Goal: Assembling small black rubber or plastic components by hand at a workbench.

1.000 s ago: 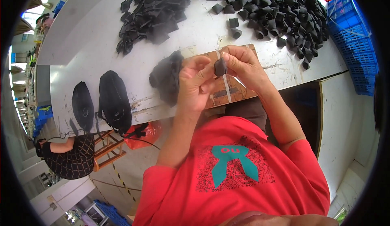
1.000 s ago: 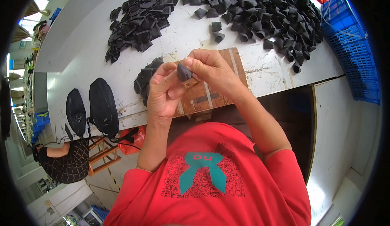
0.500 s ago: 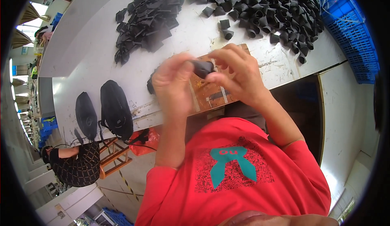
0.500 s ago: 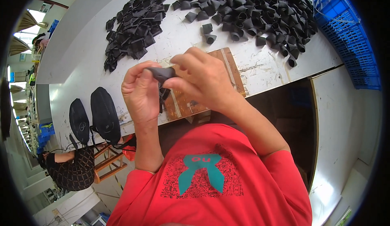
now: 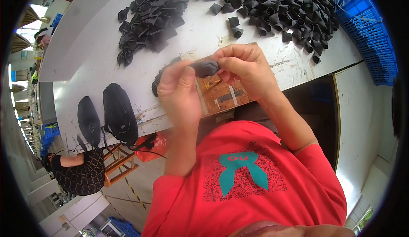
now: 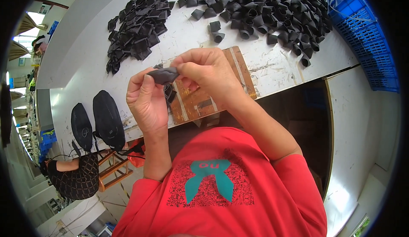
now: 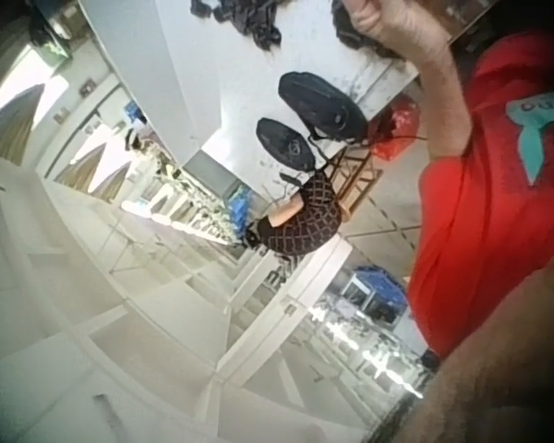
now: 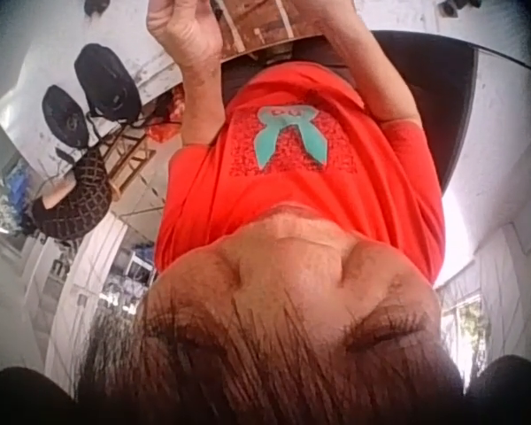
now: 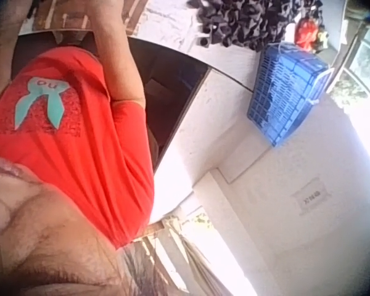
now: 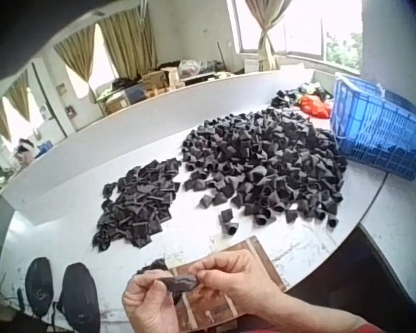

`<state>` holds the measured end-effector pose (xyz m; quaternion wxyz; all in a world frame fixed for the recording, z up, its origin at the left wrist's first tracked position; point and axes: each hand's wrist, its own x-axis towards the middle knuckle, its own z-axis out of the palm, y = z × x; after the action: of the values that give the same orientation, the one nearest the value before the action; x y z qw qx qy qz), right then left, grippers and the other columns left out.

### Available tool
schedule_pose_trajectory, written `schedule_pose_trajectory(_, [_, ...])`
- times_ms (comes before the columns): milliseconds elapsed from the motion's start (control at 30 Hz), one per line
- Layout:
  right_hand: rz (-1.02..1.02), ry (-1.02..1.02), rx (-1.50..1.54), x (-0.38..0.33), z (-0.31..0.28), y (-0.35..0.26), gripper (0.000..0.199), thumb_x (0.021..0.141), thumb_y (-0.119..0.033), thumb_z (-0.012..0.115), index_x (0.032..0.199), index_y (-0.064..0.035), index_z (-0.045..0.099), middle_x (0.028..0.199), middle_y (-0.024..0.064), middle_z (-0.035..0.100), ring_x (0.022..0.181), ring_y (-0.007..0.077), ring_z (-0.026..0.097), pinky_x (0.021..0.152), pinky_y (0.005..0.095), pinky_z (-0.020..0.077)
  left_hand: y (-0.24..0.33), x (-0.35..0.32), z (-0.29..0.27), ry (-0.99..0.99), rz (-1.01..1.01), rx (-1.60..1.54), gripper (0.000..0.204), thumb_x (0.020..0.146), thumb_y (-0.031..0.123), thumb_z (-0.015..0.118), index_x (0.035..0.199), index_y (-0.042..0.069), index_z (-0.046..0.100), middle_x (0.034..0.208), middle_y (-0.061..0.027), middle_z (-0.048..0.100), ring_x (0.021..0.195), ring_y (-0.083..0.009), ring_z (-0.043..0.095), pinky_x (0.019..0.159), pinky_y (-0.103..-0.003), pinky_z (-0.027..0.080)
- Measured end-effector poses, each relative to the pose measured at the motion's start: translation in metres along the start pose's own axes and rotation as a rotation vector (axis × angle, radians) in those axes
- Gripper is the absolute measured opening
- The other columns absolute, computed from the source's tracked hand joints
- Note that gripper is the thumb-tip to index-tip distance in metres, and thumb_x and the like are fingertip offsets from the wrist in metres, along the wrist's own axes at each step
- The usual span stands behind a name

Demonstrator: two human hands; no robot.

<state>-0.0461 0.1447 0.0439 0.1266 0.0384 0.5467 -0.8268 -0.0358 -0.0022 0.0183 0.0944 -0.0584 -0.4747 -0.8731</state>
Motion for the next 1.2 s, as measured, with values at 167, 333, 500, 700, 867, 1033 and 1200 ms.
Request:
schedule_pose_trajectory(167, [0.097,0.032,-0.067,-0.005,-0.012,0.024,0.015,0.08,-0.006,0.053,0.091,0.0017,0.059,0.069,0.0031,0.059,0.057,0.0067,0.054,0.049,0.0182,0.0405,-0.004,-0.004,-0.003,0.028,0.024,0.038,0.01,0.083,0.005,0.055,0.09,-0.001,0.058,0.088,-0.0101,0.06,0.083,-0.0167,0.056,0.078,-0.03,0.043])
schedule_pose_trajectory(333, [-0.78,-0.007,-0.804,0.0,-0.006,0.004,0.02,0.072,-0.01,0.064,0.087,-0.0001,0.057,0.068,0.0063,0.053,0.056,0.0163,0.053,0.048,0.0296,0.0419,0.001,-0.004,0.008,0.014,-0.063,-0.153,0.01,0.084,0.006,0.053,0.091,0.0,0.056,0.089,-0.0094,0.059,0.083,-0.017,0.056,0.077,-0.03,0.043])
schedule_pose_trajectory(500, [-0.875,-0.121,-1.17,0.003,-0.007,-0.005,0.01,0.07,-0.005,0.061,0.079,-0.0044,0.057,0.064,0.0071,0.048,0.058,0.0244,0.051,0.049,0.0333,0.0414,0.001,-0.009,0.003,0.066,-0.043,-0.064,0.009,0.085,0.007,0.053,0.09,0.0,0.055,0.091,-0.0095,0.059,0.084,-0.0168,0.055,0.079,-0.031,0.043])
schedule_pose_trajectory(700, [-0.901,0.038,-1.006,-0.003,-0.007,0.019,0.017,0.071,-0.003,0.061,0.088,-0.0033,0.059,0.066,0.0073,0.051,0.058,0.0224,0.052,0.05,0.0308,0.0421,-0.002,-0.004,0.004,-0.039,0.037,0.115,0.01,0.082,0.003,0.054,0.091,-0.002,0.054,0.091,-0.0096,0.056,0.084,-0.015,0.053,0.082,-0.028,0.042])
schedule_pose_trajectory(867, [-0.561,-0.052,-0.773,-0.006,-0.016,0.003,0.018,0.073,-0.006,0.062,0.09,-0.0013,0.058,0.068,0.0074,0.053,0.056,0.0197,0.052,0.05,0.0295,0.0427,0.01,0.011,0.004,-0.199,-0.005,0.492,0.013,0.076,0.002,0.062,0.088,-0.002,0.058,0.083,-0.0049,0.057,0.075,-0.0109,0.051,0.068,-0.022,0.041])
schedule_pose_trajectory(1033, [-0.836,0.007,-0.97,-0.005,-0.002,0.008,0.015,0.071,-0.003,0.063,0.083,-0.0005,0.055,0.067,0.0085,0.05,0.056,0.0238,0.053,0.048,0.0324,0.042,-0.005,0.005,-0.001,-0.148,0.168,0.593,0.008,0.077,0.006,0.063,0.08,0.0,0.059,0.076,-0.0042,0.057,0.068,-0.0101,0.05,0.064,-0.021,0.039])
schedule_pose_trajectory(1200, [-0.956,0.153,-1.055,-0.003,0.0,0.015,0.008,0.072,-0.002,0.062,0.075,-0.0006,0.055,0.063,0.0069,0.049,0.054,0.0197,0.053,0.047,0.0301,0.0405,-0.007,0.007,-0.001,-0.211,0.238,0.608,0.006,0.083,0.003,0.056,0.086,-0.002,0.056,0.085,-0.0045,0.056,0.071,-0.007,0.049,0.064,-0.019,0.04])
